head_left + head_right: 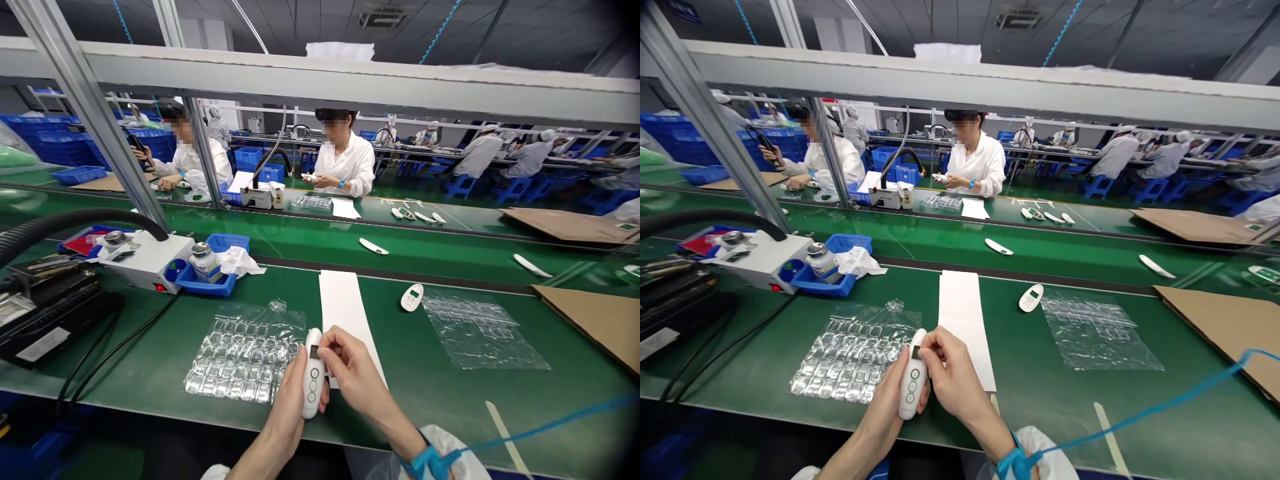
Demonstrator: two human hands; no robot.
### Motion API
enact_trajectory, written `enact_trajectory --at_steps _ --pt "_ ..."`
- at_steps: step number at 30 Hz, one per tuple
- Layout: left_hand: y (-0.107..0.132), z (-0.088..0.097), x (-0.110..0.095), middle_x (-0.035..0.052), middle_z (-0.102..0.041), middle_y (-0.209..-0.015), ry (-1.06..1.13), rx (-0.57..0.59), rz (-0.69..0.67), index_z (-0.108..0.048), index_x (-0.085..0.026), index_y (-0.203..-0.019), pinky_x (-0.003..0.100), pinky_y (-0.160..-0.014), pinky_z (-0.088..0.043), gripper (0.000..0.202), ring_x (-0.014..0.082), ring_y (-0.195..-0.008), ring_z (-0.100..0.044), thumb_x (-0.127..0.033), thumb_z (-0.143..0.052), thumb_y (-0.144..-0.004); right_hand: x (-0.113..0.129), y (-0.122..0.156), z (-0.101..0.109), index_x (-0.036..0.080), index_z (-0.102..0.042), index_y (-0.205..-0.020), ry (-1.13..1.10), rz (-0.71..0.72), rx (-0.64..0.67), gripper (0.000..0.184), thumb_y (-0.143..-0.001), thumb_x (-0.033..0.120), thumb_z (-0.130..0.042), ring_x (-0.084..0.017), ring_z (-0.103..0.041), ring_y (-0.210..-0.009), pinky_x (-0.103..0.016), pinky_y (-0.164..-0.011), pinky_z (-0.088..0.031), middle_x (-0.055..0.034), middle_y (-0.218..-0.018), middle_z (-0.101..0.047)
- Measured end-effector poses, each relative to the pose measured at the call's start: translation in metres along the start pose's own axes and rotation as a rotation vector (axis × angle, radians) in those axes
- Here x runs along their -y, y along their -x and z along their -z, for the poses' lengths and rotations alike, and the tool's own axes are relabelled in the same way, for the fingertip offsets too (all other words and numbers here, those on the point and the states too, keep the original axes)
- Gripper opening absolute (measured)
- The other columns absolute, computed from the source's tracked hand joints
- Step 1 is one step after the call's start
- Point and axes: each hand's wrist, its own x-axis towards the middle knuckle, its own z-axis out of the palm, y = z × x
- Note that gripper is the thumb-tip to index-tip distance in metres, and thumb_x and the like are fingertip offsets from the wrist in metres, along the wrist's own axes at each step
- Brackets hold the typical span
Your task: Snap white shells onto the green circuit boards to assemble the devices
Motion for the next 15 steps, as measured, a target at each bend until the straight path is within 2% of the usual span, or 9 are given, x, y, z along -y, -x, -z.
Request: enact_trajectory --at_steps 6,15 --pt "0.0045 0.0073 0.0025 -0.0012 -0.055 -0.048 0.028 0.024 -0.011 -0.058 -0.014 -0.073 0.021 -0.046 -0.035 0.057 0.009 -0.044 -0.047 -0.067 -0.04 -0.084 0.0014 -0.0008 -0.0057 0.019 -0.05 -0.079 -0.021 -0.027 0.037 0.013 -0.092 0.022 -0.049 -0.011 -0.045 -0.053 -0.022 -0.05 -0.036 0.0056 -0.061 -0.045" --pt "0.0077 0.008 0.0007 -0.0012 -0.054 -0.048 0.022 0.022 0.008 -0.058 -0.015 -0.071 0.021 -0.047 -0.034 0.057 0.0091 -0.044 -0.046 -0.067 -0.04 -0.084 0.0016 -0.0002 -0.0071 0.019 -0.05 -0.078 -0.032 -0.031 0.045 0.014 -0.092 0.023 -0.05 -0.011 -0.045 -0.051 -0.022 -0.049 -0.035 0.0059 -0.06 -0.046"
